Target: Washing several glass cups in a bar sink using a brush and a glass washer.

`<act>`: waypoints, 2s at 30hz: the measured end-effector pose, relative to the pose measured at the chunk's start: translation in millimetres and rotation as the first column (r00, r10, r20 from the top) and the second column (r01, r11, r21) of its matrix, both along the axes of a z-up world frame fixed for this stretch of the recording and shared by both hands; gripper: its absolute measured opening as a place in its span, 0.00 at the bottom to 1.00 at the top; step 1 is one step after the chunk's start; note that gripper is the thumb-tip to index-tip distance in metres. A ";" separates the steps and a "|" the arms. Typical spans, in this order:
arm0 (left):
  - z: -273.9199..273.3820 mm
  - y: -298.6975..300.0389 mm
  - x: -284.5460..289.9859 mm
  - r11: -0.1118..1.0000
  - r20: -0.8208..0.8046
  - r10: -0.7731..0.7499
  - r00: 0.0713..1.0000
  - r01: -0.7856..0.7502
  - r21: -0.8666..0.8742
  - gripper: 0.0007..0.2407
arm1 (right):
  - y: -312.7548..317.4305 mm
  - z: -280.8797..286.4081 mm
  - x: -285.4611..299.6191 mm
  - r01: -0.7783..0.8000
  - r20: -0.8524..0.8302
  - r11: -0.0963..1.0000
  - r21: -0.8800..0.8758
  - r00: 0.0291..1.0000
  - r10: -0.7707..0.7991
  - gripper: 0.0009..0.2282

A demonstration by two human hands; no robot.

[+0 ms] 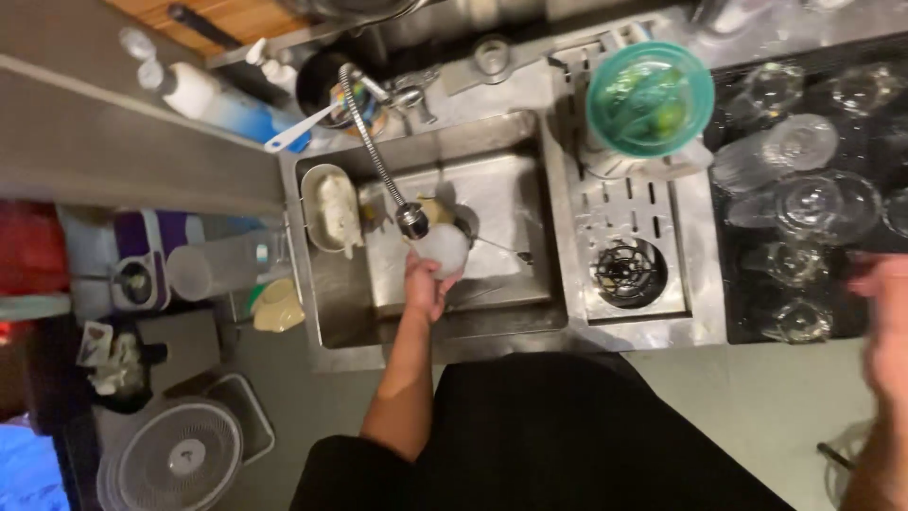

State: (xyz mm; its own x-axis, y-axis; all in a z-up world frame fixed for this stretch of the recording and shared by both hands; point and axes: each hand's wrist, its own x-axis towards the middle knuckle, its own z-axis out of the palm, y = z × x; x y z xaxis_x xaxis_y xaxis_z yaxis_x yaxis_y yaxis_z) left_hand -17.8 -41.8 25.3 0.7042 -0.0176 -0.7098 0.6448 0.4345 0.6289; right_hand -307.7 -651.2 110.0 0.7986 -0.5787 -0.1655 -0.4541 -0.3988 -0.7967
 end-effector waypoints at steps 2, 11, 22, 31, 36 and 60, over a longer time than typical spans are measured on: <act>22.8 -5.1 5.5 0.982 0.042 -0.184 0.982 0.182 0.045 0.30 | 200.8 116.1 91.6 -0.030 0.150 0.969 0.245 0.989 -0.008 0.10; 1.1 18.8 16.4 0.882 0.023 -0.443 0.896 0.440 -0.171 0.17 | 437.7 -65.5 271.9 -0.205 -0.144 0.732 0.650 0.912 0.383 0.24; 15.8 46.6 46.1 0.574 0.432 -0.788 0.439 0.777 0.257 0.32 | 441.2 -81.2 271.3 0.121 -0.482 0.755 0.644 0.830 0.279 0.22; -72.9 42.6 26.8 0.512 0.233 -0.843 0.485 0.856 0.070 0.22 | 487.3 7.4 284.3 -0.368 -0.698 0.907 0.202 0.596 0.397 0.22; -200.4 58.9 5.2 0.754 0.767 -0.566 0.303 0.567 0.332 0.17 | 577.8 97.0 366.6 -0.771 -0.252 0.555 0.311 0.496 0.831 0.15; -40.6 109.9 0.6 0.747 -0.069 -0.627 0.776 0.573 -0.338 0.14 | 462.9 -156.6 737.8 -0.959 -0.957 -0.195 -0.203 0.152 0.248 0.16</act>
